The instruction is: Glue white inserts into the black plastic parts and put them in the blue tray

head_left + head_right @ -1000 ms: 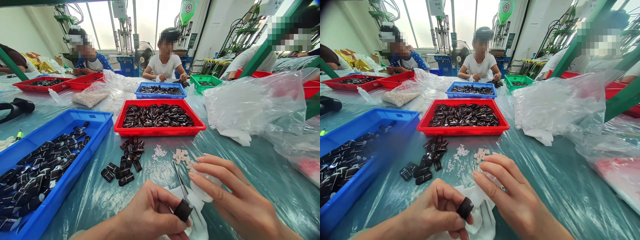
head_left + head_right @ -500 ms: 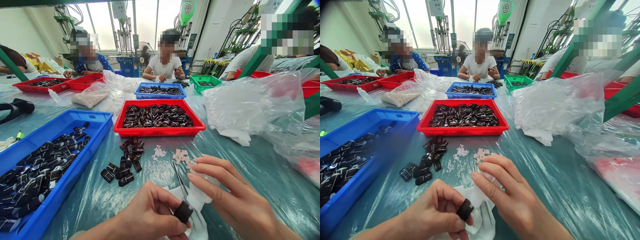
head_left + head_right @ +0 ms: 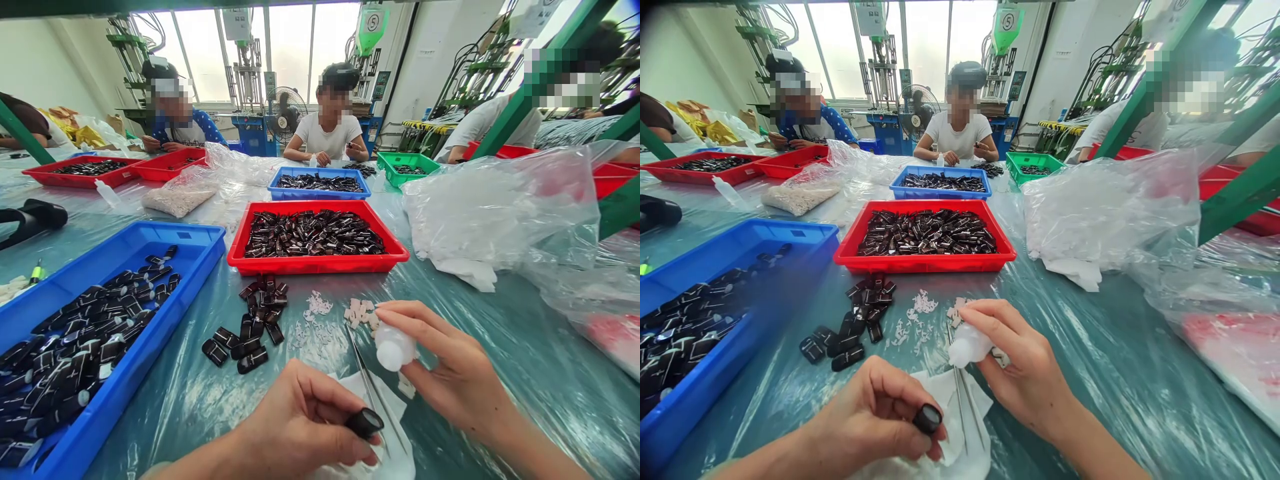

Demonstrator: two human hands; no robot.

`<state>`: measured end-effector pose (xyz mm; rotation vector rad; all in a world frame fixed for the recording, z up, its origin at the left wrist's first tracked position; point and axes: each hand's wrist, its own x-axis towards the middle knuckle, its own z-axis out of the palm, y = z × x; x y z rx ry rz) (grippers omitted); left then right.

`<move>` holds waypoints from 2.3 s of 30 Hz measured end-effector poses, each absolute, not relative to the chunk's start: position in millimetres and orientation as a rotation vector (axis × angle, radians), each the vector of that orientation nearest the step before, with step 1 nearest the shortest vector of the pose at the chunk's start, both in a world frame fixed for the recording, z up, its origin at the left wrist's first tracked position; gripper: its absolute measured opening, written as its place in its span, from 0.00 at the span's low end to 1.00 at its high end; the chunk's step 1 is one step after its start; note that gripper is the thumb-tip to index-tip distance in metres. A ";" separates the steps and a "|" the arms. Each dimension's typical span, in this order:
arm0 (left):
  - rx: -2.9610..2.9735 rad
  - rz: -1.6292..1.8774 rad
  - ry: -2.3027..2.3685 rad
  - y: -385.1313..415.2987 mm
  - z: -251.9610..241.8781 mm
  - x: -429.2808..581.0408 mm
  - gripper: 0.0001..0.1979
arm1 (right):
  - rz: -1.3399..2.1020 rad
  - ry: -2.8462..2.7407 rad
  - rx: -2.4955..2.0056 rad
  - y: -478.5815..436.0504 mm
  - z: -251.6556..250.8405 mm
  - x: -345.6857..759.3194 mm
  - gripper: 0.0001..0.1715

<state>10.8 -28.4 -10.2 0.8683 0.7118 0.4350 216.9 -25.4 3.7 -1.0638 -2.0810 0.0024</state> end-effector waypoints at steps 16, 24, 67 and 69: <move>0.998 0.501 0.644 -27.9 -7.4 10.7 0.08 | -0.010 -2.083 -0.992 -29.1 7.9 216.9 0.25; 0.880 0.367 0.678 -25.9 -5.2 8.4 0.06 | -0.192 -2.174 -0.917 -34.7 10.5 215.8 0.24; 0.805 0.580 0.856 -24.0 -6.4 11.4 0.09 | 0.447 -1.334 -1.668 19.7 -44.4 261.7 0.19; 0.808 0.590 0.870 -23.5 -6.4 11.3 0.09 | 0.489 -1.314 -1.675 21.6 -47.2 261.8 0.20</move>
